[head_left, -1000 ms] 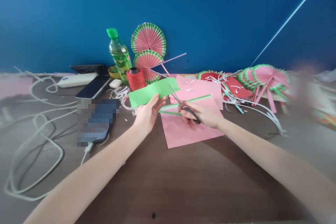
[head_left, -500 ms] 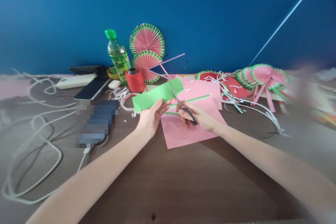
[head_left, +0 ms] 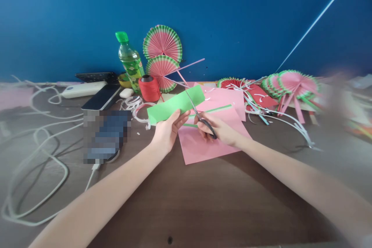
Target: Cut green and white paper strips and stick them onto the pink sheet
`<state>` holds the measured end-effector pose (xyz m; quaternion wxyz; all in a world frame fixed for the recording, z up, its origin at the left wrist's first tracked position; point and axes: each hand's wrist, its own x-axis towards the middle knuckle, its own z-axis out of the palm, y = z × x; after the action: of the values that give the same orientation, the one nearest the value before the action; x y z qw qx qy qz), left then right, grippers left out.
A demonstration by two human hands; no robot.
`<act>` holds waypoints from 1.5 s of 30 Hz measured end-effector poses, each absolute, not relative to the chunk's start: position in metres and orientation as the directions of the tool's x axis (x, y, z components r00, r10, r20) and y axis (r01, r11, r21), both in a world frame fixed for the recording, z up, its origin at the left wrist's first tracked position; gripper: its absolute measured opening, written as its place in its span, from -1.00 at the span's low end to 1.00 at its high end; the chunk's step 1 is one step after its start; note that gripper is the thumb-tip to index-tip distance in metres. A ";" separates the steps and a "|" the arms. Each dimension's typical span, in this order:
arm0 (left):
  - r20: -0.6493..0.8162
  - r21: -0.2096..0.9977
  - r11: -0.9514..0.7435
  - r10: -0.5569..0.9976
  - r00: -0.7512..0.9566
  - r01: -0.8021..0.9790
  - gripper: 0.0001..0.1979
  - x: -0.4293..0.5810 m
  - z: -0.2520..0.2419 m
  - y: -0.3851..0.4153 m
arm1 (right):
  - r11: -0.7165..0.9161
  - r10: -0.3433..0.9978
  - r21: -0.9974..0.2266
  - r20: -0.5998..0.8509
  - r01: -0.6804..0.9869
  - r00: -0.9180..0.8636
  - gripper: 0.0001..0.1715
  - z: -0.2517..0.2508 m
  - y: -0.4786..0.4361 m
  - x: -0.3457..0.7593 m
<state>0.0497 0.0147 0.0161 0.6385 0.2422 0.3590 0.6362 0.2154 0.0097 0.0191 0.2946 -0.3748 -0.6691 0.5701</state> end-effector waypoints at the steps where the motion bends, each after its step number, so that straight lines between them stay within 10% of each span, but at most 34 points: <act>1: -0.151 0.765 0.075 0.986 -0.065 -0.640 -0.98 0.050 0.016 0.015 | 0.070 0.839 -0.984 -0.031 0.165 -0.543 -0.64 0.019 0.010 0.215; 32: -0.099 0.799 -0.042 0.975 -0.201 -0.600 -0.88 0.026 0.027 0.042 | 0.077 0.852 -0.966 -0.065 0.246 -0.520 -0.70 0.024 0.022 0.226; 45: -0.243 0.954 0.266 0.955 0.169 -0.135 -0.86 -0.003 0.036 0.056 | 0.343 0.816 -0.544 -0.232 0.766 -0.530 -0.46 0.060 0.033 0.264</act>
<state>-0.0026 0.0563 0.0356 0.6344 0.4268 0.4803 0.4298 0.2640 0.0327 0.0599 0.0404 -0.4831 -0.8184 0.3085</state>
